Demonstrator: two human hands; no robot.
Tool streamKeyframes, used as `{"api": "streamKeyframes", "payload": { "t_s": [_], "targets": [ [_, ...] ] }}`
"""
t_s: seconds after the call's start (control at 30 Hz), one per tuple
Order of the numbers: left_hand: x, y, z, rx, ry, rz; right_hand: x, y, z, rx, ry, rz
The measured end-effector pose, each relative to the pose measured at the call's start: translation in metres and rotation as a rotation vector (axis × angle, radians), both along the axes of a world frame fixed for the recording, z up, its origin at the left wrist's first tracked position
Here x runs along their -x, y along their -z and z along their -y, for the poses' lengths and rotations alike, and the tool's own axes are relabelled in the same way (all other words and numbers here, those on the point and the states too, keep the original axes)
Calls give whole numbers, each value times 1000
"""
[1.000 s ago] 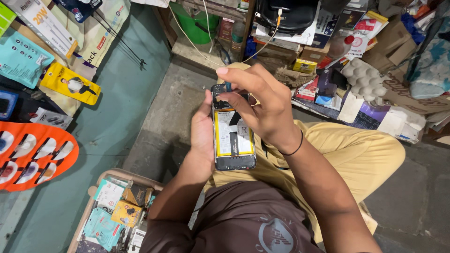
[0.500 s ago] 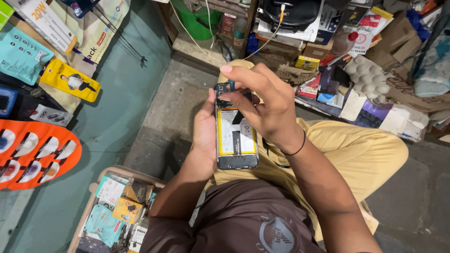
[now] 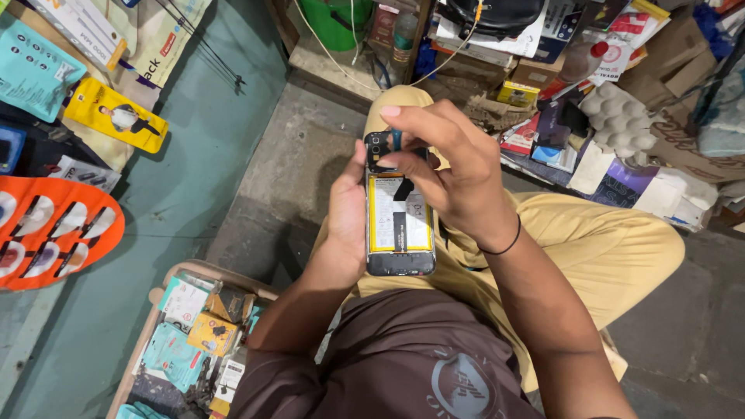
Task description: The person sits on the floor and disassembles a smartphone. They pry off the back cover, remove the battery, and use a screwdriver to unscrew and work on the internal components while holding the phone on their lap.
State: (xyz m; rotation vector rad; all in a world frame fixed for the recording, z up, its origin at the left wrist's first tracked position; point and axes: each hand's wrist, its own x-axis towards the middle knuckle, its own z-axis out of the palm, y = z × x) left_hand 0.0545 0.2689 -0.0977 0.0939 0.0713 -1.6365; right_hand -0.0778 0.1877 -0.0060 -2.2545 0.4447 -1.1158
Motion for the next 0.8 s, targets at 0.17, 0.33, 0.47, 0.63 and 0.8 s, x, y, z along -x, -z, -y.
{"api": "streamKeyframes", "payload": {
  "t_s": [0.17, 0.33, 0.47, 0.63, 0.8],
  "targets": [
    [1, -2, 2, -111, -50, 80, 2, 0, 0, -14, -91, 77],
    [-1, -3, 2, 26, 42, -5, 3, -3, -1, -48, -139, 76],
    [0, -5, 3, -58, 47, 78, 1, -6, 2, -4, -104, 52],
    [2, -4, 5, -32, 0, 29, -1, -5, 3, -28, -16, 74],
    [-1, 0, 3, 133, 55, -78, 2, -3, -1, -73, -163, 123]
  ]
}}
